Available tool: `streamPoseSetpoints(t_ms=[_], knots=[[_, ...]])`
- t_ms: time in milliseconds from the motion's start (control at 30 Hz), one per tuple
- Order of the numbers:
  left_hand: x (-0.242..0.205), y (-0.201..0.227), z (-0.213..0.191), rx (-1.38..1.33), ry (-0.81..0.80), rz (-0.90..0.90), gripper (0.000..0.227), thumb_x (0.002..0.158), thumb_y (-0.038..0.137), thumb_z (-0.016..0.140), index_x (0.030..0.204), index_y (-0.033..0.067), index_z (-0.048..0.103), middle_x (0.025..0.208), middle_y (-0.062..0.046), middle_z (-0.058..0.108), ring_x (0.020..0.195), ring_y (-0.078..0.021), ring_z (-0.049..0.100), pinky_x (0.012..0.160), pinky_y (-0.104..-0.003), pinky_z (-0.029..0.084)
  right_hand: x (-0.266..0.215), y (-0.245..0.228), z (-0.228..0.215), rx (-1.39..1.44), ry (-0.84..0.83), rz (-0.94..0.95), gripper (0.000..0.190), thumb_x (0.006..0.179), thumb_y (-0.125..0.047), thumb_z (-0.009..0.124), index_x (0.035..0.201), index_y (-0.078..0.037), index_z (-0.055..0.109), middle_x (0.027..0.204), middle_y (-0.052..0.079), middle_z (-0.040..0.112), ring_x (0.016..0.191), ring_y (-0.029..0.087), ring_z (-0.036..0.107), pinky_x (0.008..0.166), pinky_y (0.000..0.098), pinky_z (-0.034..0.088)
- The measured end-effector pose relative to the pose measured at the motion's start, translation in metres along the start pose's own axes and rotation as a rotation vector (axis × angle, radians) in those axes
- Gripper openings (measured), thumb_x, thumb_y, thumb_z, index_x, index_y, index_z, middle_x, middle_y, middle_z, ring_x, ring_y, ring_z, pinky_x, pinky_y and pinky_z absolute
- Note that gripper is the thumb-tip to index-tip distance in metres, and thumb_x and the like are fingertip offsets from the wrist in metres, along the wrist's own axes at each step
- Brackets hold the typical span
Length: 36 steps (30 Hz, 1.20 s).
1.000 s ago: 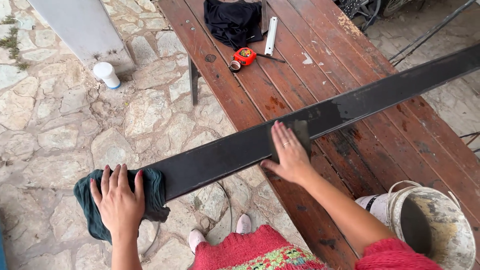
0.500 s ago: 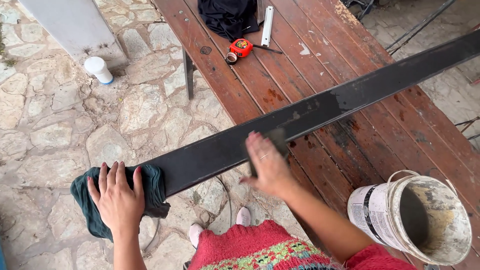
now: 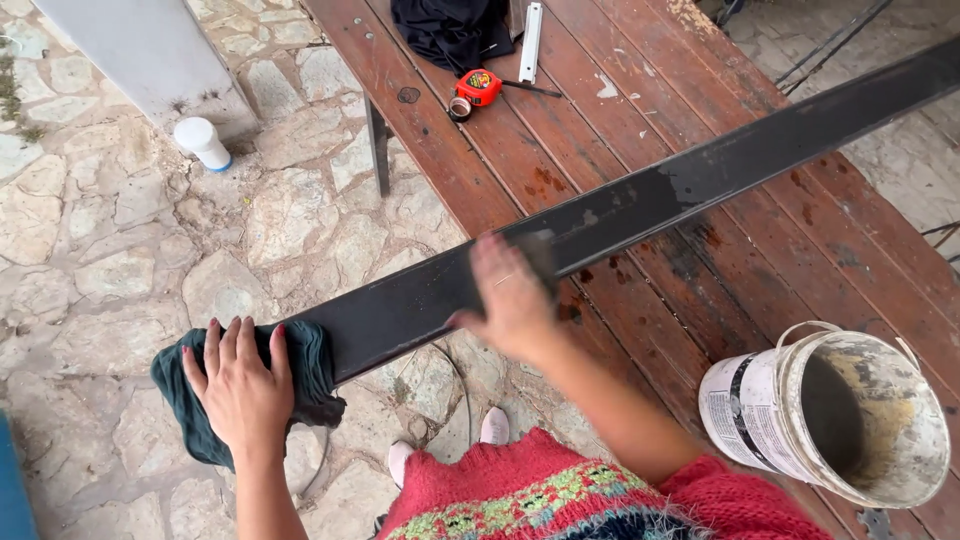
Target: Sanding a metal beam with sandpaper and water, then wiping it with a cloth on a wooden table.
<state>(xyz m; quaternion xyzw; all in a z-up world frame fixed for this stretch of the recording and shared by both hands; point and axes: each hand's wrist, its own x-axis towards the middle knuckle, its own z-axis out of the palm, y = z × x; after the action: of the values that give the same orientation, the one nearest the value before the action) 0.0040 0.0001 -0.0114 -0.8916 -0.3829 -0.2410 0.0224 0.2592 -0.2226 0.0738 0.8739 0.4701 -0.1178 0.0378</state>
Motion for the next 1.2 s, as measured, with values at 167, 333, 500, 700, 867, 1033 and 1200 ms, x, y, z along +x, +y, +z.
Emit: streamPoseSetpoints(t_ms=[167,333,500,700,867,1033,1200], knots=[[-0.008,-0.001,0.003,0.094,-0.023,-0.065,0.049,0.115,0.052,0.051,0.134,0.0131,0.072,0.135,-0.005,0.073,0.144,-0.0211,0.057,0.129,-0.046,0.025,0.015,0.09,0.034,0.055,0.449,0.226,0.102,0.095,-0.069,0.054,0.152,0.015,0.037,0.157,0.039,0.034,0.15,0.048,0.031,0.125,0.055,0.022],[0.0,0.004,0.004,0.038,-0.052,-0.074,0.05,0.113,0.05,0.052,0.134,0.0083,0.07,0.135,-0.01,0.071,0.144,-0.0247,0.055,0.128,-0.048,0.025,0.019,-0.068,0.08,0.065,0.613,-0.371,0.12,0.075,-0.083,0.06,0.147,0.01,0.044,0.151,0.035,0.046,0.146,0.047,0.04,0.122,0.0585,0.028],[0.002,0.003,0.005,0.018,0.003,-0.063,0.047,0.11,0.049,0.054,0.13,0.0101,0.071,0.131,-0.008,0.072,0.141,-0.0238,0.056,0.126,-0.048,0.025,0.02,0.03,0.051,-0.053,0.492,-0.156,0.106,0.09,-0.074,0.056,0.151,0.011,0.041,0.154,0.035,0.042,0.147,0.045,0.038,0.123,0.0546,0.025],[0.004,0.004,0.003,-0.014,0.007,-0.065,0.047,0.11,0.048,0.054,0.128,0.0078,0.07,0.128,-0.01,0.072,0.14,-0.0252,0.056,0.126,-0.049,0.024,0.027,-0.058,0.066,-0.029,0.445,-0.374,0.122,0.078,-0.086,0.057,0.152,0.009,0.038,0.156,0.034,0.04,0.15,0.045,0.033,0.125,0.0552,0.023],[0.005,0.005,0.002,-0.02,-0.006,-0.089,0.049,0.11,0.05,0.052,0.129,0.008,0.07,0.129,-0.01,0.071,0.141,-0.025,0.054,0.127,-0.049,0.022,0.02,-0.061,0.077,0.015,0.432,-0.45,0.122,0.083,-0.092,0.029,0.155,0.007,0.034,0.16,0.03,0.035,0.151,0.041,0.031,0.126,0.0521,0.022],[0.004,0.008,-0.005,-0.001,-0.04,-0.109,0.049,0.109,0.05,0.052,0.13,0.0093,0.069,0.13,-0.008,0.071,0.141,-0.0241,0.054,0.127,-0.049,0.023,0.019,0.015,0.055,0.034,0.369,-0.04,0.105,0.099,-0.074,0.039,0.159,0.011,0.025,0.166,0.032,0.022,0.155,0.042,0.02,0.129,0.0504,0.013],[0.007,0.006,-0.003,-0.046,-0.029,-0.088,0.05,0.109,0.049,0.051,0.13,0.0066,0.067,0.13,-0.012,0.069,0.142,-0.0262,0.051,0.127,-0.05,0.021,0.019,-0.131,0.081,0.09,0.382,-0.497,0.125,0.081,-0.09,0.04,0.158,0.007,0.027,0.166,0.028,0.025,0.156,0.038,0.024,0.13,0.0481,0.015]])
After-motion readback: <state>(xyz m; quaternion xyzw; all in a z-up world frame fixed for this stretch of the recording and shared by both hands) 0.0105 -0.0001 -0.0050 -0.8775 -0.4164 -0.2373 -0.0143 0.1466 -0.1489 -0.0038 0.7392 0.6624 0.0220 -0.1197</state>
